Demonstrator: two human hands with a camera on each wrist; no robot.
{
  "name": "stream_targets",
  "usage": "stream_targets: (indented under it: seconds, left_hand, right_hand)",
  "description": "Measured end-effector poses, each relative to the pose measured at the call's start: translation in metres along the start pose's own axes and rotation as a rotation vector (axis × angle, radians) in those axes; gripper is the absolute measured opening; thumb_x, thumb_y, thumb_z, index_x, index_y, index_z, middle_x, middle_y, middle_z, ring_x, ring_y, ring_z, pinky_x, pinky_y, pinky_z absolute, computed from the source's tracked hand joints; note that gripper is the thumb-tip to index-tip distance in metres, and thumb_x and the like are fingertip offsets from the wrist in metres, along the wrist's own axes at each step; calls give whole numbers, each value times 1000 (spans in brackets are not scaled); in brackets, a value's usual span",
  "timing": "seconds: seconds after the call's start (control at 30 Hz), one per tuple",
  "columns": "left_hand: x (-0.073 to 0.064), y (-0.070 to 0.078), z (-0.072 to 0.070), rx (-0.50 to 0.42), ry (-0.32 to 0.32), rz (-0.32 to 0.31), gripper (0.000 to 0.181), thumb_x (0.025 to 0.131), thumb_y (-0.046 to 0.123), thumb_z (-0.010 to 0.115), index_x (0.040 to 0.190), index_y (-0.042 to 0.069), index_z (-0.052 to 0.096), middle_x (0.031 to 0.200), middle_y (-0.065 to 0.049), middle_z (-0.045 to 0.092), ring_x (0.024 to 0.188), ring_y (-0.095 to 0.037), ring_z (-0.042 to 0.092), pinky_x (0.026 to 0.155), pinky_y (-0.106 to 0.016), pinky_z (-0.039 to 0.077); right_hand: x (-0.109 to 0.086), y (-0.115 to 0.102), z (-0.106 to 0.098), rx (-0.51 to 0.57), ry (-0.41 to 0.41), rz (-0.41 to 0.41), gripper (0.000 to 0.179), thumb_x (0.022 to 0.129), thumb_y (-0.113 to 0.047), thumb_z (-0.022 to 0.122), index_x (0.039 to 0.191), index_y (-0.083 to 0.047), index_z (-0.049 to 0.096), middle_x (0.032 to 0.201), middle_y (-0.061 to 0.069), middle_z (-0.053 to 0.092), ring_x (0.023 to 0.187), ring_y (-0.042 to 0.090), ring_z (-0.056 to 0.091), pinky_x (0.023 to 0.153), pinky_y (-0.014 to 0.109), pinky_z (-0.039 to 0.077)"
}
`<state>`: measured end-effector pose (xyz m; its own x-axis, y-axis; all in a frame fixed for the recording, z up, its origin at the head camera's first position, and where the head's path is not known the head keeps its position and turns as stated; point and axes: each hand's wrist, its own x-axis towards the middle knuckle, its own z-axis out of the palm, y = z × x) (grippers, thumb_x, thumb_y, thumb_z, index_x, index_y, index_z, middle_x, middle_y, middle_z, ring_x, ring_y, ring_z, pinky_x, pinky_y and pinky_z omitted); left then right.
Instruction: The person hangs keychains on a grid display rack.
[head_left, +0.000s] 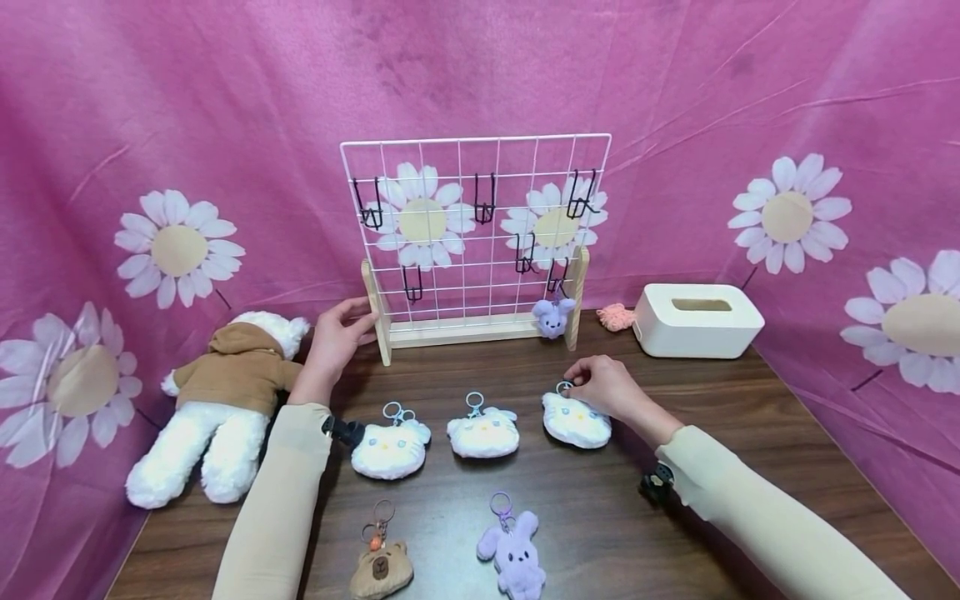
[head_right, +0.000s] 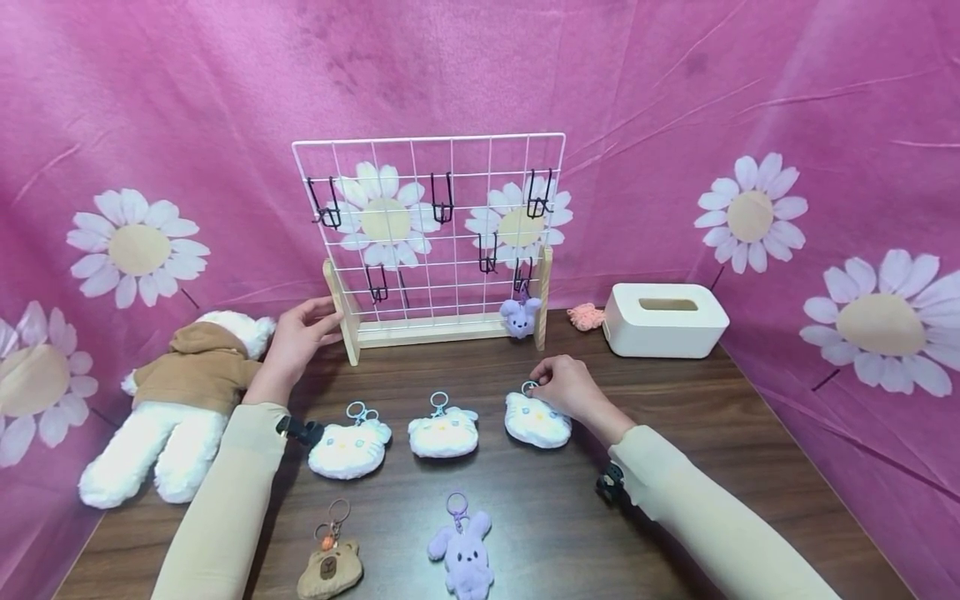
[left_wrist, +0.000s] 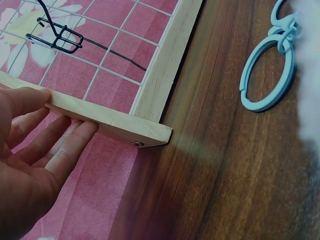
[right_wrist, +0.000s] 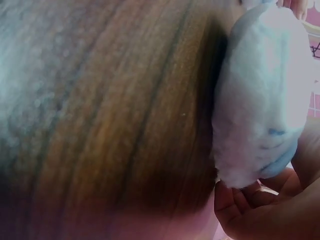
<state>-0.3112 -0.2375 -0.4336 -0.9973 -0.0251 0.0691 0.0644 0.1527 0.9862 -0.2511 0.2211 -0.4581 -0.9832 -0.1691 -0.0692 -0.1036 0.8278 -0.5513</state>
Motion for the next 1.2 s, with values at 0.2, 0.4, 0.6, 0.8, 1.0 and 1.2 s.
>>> stream_targets:
  seconds: [0.2, 0.4, 0.6, 0.8, 1.0, 1.2]
  left_hand:
    - [-1, 1, 1, 3, 3, 5, 49, 114, 11, 65, 159, -5, 56, 153, -33, 61, 117, -18, 76, 102, -27, 69]
    - [-2, 1, 1, 15, 7, 4, 49, 114, 12, 65, 159, -5, 56, 153, -33, 61, 114, -14, 76, 100, -25, 70]
    - [-2, 0, 2, 12, 8, 8, 49, 114, 12, 65, 159, -4, 57, 152, -32, 61, 115, -15, 76, 100, -26, 70]
    - [-1, 0, 2, -2, 7, 17, 48, 114, 10, 65, 158, -6, 57, 152, -34, 61, 110, -9, 75, 99, -24, 70]
    - [-1, 0, 1, -4, 9, 23, 47, 114, 9, 65, 158, -6, 57, 153, -34, 61, 106, -5, 74, 98, -24, 71]
    - [-1, -1, 2, -2, 7, 16, 48, 114, 10, 65, 158, -5, 57, 155, -32, 61, 108, -6, 74, 100, -27, 71]
  right_hand:
    - [1, 1, 1, -11, -8, -2, 15, 93, -14, 87, 105, -7, 84, 91, 4, 75, 87, 17, 65, 78, 29, 52]
    - [1, -1, 2, -10, -2, 14, 14, 93, -14, 88, 104, -8, 82, 90, 3, 75, 86, 17, 65, 78, 28, 51]
    - [0, -3, 1, -19, 0, 1, 15, 92, -13, 88, 105, -7, 82, 91, 4, 75, 86, 17, 65, 77, 28, 52]
    - [13, 19, 10, -1, 32, -70, 13, 88, -14, 89, 97, -10, 80, 86, 3, 74, 81, 18, 65, 71, 30, 52]
    - [15, 25, 13, 4, 66, -109, 15, 87, -18, 90, 94, -15, 77, 83, -1, 72, 78, 15, 63, 67, 26, 49]
    - [3, 6, 5, -1, 36, -53, 6, 93, -15, 85, 96, -12, 81, 82, -1, 71, 78, 17, 62, 69, 27, 49]
